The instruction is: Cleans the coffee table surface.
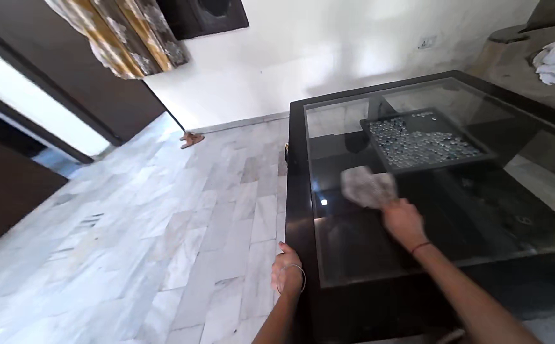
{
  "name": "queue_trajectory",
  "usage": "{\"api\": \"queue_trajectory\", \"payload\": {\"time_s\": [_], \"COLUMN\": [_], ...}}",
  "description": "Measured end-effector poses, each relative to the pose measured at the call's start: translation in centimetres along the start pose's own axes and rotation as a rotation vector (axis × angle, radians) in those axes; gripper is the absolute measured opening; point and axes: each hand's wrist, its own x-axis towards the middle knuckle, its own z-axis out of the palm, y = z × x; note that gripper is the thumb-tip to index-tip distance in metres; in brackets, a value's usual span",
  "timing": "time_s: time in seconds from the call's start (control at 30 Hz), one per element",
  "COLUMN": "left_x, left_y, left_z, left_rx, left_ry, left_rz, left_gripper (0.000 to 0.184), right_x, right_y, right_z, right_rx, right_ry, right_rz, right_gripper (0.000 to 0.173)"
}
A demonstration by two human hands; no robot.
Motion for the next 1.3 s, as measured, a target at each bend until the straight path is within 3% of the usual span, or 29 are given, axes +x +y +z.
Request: {"api": "queue_trajectory", "payload": {"time_s": [0.1, 0.2, 0.27, 0.37, 0.47, 0.57, 0.7, 0.8, 0.87, 0.93, 1.07, 1.17, 1.3], "left_x": [0.4, 0.6, 0.7, 0.7, 0.7, 0.7, 0.8, 0.7, 0.6, 0.6, 0.6, 0.7, 0.8], "left_y": [0.0, -0.2, -0.2, -0.3, -0.1, -0.2, -0.2, -0.1, 0.0, 0.0, 0.0, -0.1, -0.2], "left_z": [-0.1, 0.1, 0.2, 0.1, 0.1, 0.1, 0.1, 0.0, -0.1, -0.1, 0.1, 0.0, 0.2], "left_rx": [-0.001, -0.015, -0.014, 0.000, 0.010, 0.030, 0.032, 0.042, 0.052, 0.051, 0.033, 0.044, 0.022], "left_ry": [-0.013, -0.022, -0.031, -0.044, -0.037, -0.034, -0.033, -0.038, -0.035, -0.029, -0.023, -0.024, -0.026], "left_rz": [-0.009, -0.006, -0.010, -0.008, -0.009, -0.021, -0.022, -0.019, -0.017, -0.018, -0.025, -0.022, -0.016], "left_gripper": [0.083, 0.083, 0.082, 0.081, 0.081, 0.082, 0.081, 0.081, 0.081, 0.081, 0.081, 0.082, 0.081], "right_x": [1.2, 0.2, 0.4, 2.3, 5.1, 7.5, 6.3, 4.1, 3.6, 4.4, 7.7, 9.5, 8.7], "right_y": [8.8, 16.2, 17.9, 14.8, 7.6, -1.6, -14.0, -19.1, -19.7, -18.7, -13.9, -7.0, 6.0], "right_z": [-0.7, -1.2, -1.3, -1.8, -1.0, 1.2, 3.7, 4.7, 4.7, 4.6, 3.4, 1.9, -0.1], "right_rx": [-0.040, 0.044, 0.116, 0.176, 0.203, 0.246, 0.272, 0.277, 0.250, 0.226, 0.196, 0.151, 0.076], "right_ry": [0.217, 0.302, 0.362, 0.351, 0.311, 0.150, -0.130, -0.307, -0.353, -0.343, -0.195, -0.028, 0.177], "right_rz": [0.317, 0.625, 0.738, 0.744, 0.589, 0.373, -0.146, -0.538, -0.651, -0.634, -0.417, -0.149, 0.229], "right_gripper": [0.033, 0.035, 0.035, 0.037, 0.034, 0.040, 0.042, 0.051, 0.054, 0.053, 0.048, 0.046, 0.038]}}
